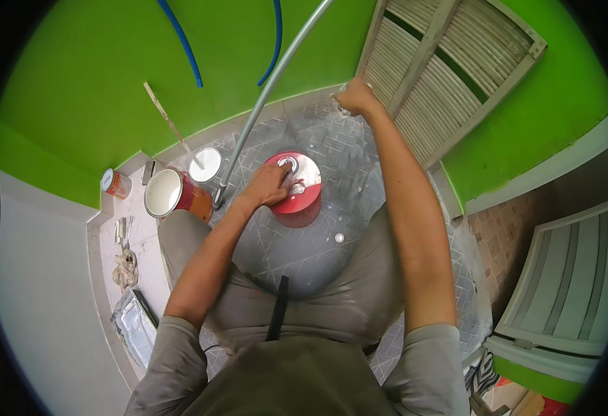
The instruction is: The person pours liquid from a plastic bottle into a bucket of white paint, wipes paint from their fingers using a cloth, and presses the lid onto a paint can by hand.
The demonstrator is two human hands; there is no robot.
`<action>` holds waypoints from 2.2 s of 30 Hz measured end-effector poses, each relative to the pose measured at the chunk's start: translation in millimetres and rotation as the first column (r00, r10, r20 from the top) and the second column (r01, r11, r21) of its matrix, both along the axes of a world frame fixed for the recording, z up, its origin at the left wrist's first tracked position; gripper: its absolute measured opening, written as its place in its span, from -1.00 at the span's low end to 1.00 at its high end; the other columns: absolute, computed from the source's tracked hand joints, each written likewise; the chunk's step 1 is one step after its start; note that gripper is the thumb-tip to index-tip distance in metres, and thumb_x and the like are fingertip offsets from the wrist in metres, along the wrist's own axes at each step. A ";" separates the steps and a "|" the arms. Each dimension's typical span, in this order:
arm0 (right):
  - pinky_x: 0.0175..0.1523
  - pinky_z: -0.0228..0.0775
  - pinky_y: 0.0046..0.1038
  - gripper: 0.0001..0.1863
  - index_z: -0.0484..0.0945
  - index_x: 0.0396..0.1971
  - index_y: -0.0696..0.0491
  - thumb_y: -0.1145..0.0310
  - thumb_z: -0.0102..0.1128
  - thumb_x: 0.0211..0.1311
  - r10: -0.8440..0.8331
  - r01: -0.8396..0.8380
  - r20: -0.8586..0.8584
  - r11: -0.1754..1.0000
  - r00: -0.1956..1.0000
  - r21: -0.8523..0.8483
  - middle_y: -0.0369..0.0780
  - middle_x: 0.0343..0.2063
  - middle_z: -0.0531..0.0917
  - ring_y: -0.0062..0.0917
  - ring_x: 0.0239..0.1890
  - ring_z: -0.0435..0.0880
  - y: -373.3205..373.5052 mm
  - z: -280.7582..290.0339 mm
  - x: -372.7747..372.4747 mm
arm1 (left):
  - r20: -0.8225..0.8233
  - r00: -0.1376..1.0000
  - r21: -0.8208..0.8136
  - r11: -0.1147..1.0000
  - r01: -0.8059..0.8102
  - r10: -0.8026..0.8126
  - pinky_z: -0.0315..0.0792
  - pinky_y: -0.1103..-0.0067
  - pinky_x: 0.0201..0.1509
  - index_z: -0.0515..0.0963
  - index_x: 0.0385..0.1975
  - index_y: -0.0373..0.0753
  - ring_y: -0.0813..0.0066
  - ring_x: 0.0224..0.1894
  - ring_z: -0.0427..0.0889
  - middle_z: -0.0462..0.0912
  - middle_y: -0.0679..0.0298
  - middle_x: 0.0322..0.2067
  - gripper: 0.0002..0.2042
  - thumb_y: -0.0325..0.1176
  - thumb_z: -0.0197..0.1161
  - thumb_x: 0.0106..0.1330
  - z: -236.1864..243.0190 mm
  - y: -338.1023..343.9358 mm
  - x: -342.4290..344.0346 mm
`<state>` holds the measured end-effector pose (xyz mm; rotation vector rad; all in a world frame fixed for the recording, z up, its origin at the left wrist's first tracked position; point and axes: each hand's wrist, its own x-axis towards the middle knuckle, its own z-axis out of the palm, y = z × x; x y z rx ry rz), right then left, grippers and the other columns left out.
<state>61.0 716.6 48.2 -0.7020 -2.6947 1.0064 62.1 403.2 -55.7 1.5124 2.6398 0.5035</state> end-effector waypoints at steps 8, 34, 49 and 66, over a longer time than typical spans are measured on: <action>-0.35 0.70 -0.20 -0.47 0.53 -0.01 0.46 0.33 0.36 0.15 -0.283 0.188 -0.055 0.755 0.957 -0.628 0.09 -0.10 0.69 -0.21 -0.26 0.76 10.1 -141.3 -8.2 | 0.118 0.983 -0.171 0.978 -0.122 0.143 0.50 0.17 -0.23 0.67 -0.52 -0.26 -0.07 -0.36 0.69 0.68 -0.03 -0.51 -0.44 0.25 0.29 0.23 23.9 23.6 -5.2; 0.19 0.50 -0.14 -0.43 0.63 -0.09 0.35 0.15 0.47 0.08 -0.172 0.129 -0.083 0.919 0.982 -0.373 0.25 -0.04 0.67 0.05 0.10 0.66 58.2 -179.0 -53.9 | 0.090 0.852 0.042 0.853 -0.520 0.515 0.51 0.15 -0.20 0.72 -0.49 -0.27 -0.07 -0.34 0.72 0.71 -0.08 -0.48 -0.62 -0.01 0.36 0.22 0.3 111.8 -52.8; -0.39 0.68 -0.23 -0.57 0.59 -0.17 0.40 0.37 0.37 0.05 -0.417 0.330 0.011 0.702 0.909 -0.631 0.14 -0.23 0.73 -0.16 -0.26 0.81 119.3 -239.0 -129.2 | -0.003 0.928 -0.092 0.924 -0.371 0.372 0.56 0.17 -0.13 0.73 -0.46 -0.29 0.00 -0.24 0.75 0.74 -0.08 -0.38 -0.68 -0.12 0.28 0.28 8.9 195.9 -101.0; -0.24 0.60 -0.30 -0.48 0.56 -0.09 0.48 0.43 0.50 0.01 -0.068 0.008 -0.051 0.670 0.996 -0.742 0.05 -0.24 0.72 -0.37 -0.21 0.74 125.7 -308.3 -153.8 | -0.115 0.952 -0.226 0.926 -0.303 0.284 0.56 0.20 0.01 0.74 -0.36 -0.21 0.01 -0.14 0.74 0.76 -0.04 -0.30 -0.72 -0.11 0.33 0.14 -2.8 266.5 -157.5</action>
